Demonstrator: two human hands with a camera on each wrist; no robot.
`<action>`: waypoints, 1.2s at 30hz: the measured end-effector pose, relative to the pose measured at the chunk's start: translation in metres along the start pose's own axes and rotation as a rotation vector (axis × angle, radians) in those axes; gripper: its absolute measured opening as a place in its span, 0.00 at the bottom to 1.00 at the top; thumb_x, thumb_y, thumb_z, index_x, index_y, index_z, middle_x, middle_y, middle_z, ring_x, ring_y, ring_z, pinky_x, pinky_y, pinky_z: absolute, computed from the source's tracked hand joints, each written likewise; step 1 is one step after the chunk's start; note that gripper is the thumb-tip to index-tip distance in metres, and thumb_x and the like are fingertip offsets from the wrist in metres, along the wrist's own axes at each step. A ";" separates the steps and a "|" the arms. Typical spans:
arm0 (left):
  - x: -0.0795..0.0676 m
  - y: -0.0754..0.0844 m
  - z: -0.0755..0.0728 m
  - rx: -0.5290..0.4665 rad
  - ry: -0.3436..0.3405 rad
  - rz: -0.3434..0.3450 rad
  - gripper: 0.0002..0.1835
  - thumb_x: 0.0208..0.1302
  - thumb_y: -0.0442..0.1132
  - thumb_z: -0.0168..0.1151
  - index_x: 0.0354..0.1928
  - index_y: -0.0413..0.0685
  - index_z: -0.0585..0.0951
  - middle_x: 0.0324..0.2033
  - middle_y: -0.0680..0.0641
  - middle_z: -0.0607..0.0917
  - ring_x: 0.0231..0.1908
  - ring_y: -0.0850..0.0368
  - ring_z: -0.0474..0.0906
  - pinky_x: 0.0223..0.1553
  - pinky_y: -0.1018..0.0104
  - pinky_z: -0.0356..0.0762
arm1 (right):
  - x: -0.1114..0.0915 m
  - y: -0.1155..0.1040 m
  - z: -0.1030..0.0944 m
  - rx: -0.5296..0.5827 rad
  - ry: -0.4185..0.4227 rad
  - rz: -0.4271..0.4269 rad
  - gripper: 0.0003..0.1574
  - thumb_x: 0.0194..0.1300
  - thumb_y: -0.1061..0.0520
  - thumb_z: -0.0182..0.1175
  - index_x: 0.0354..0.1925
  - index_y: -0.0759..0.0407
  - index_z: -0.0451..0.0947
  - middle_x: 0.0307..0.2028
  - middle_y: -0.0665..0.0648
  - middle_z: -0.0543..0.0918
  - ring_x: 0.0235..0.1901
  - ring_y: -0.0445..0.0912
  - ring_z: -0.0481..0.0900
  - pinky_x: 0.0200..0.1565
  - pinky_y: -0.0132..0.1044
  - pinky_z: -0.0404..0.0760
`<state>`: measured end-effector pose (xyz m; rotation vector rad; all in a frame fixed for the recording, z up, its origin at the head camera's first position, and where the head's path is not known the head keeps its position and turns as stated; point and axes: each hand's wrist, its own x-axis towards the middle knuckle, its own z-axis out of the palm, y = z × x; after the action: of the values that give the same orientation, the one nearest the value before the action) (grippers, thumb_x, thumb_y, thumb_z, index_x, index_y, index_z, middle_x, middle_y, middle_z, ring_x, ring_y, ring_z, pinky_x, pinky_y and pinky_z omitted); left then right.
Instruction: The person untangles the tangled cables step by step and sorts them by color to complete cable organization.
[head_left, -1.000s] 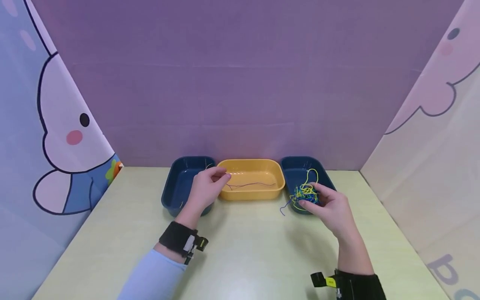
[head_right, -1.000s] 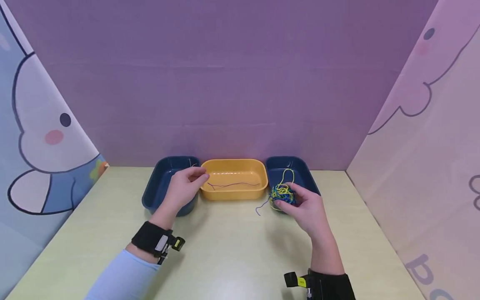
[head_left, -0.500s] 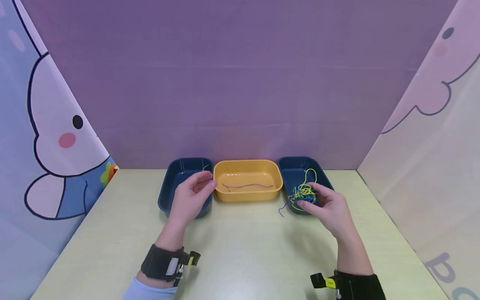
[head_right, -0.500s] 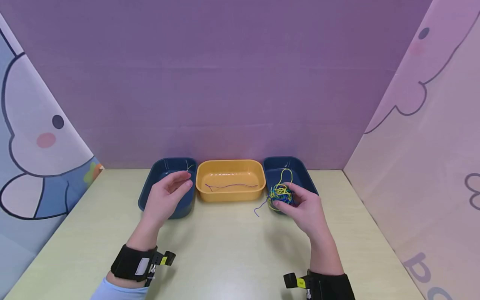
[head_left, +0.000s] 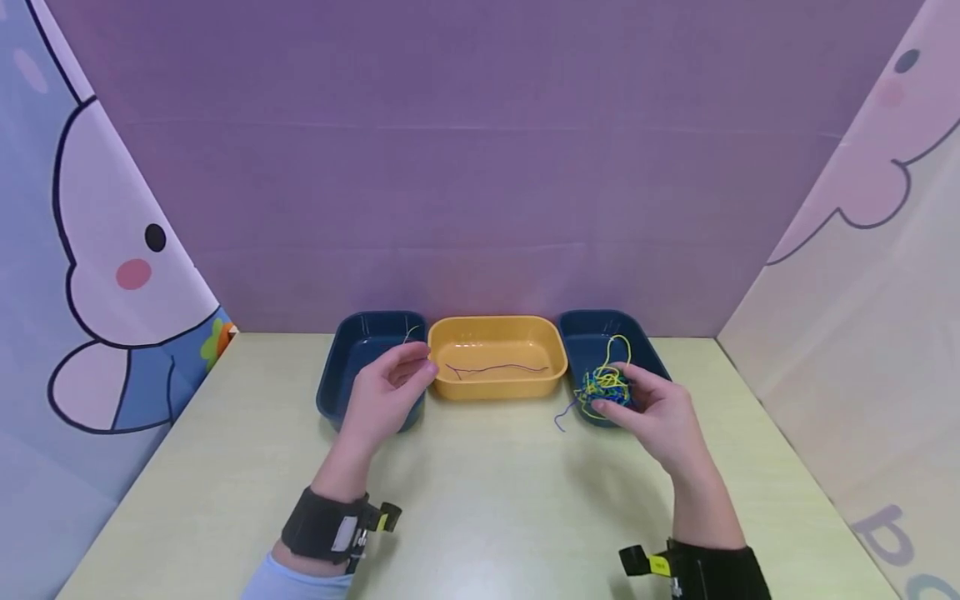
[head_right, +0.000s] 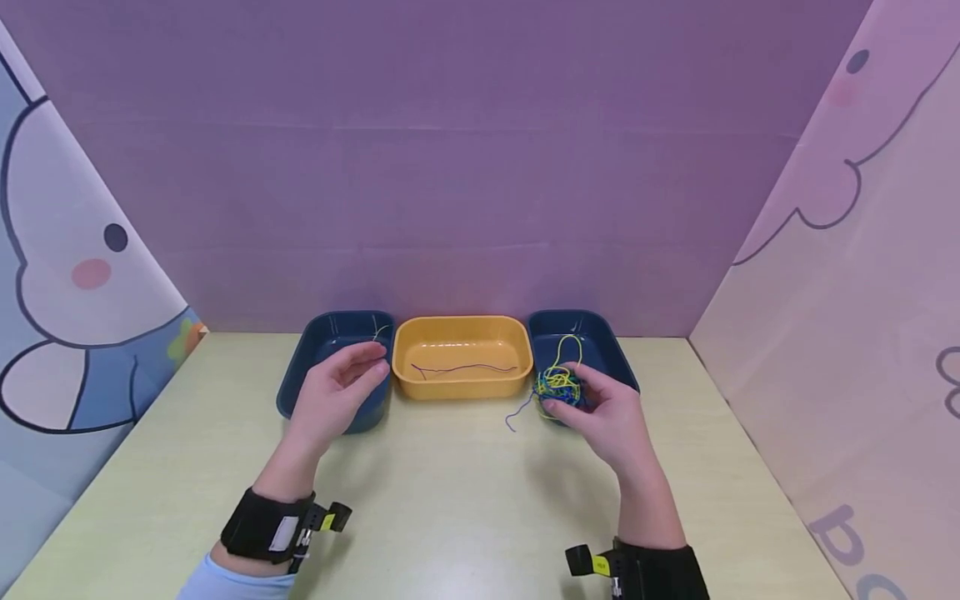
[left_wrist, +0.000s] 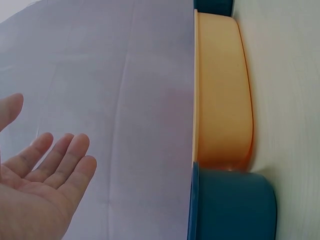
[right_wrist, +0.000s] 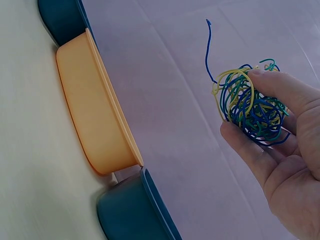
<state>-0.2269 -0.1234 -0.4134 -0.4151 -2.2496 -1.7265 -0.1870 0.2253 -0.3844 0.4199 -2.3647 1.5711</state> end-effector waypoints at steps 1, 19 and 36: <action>0.000 0.000 0.001 0.002 -0.005 0.004 0.21 0.63 0.49 0.65 0.55 0.49 0.77 0.50 0.51 0.80 0.48 0.62 0.76 0.51 0.64 0.76 | 0.000 0.000 0.001 -0.001 -0.003 0.003 0.28 0.53 0.69 0.69 0.54 0.68 0.75 0.42 0.67 0.82 0.38 0.49 0.82 0.36 0.31 0.83; -0.016 0.014 0.043 0.006 -0.162 0.195 0.18 0.61 0.44 0.67 0.53 0.51 0.80 0.43 0.56 0.82 0.43 0.60 0.77 0.46 0.53 0.79 | 0.000 -0.002 0.029 -0.001 -0.132 0.007 0.30 0.54 0.63 0.71 0.56 0.63 0.75 0.45 0.62 0.82 0.40 0.47 0.81 0.37 0.35 0.83; -0.025 0.021 0.072 0.079 -0.238 0.280 0.12 0.61 0.45 0.67 0.47 0.55 0.84 0.41 0.60 0.82 0.43 0.65 0.74 0.42 0.58 0.80 | -0.005 -0.021 0.051 0.049 -0.251 -0.036 0.30 0.54 0.66 0.70 0.56 0.65 0.75 0.43 0.61 0.82 0.36 0.46 0.83 0.35 0.37 0.84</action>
<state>-0.1991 -0.0498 -0.4225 -0.9132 -2.2738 -1.5084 -0.1776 0.1706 -0.3882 0.7038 -2.4868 1.6479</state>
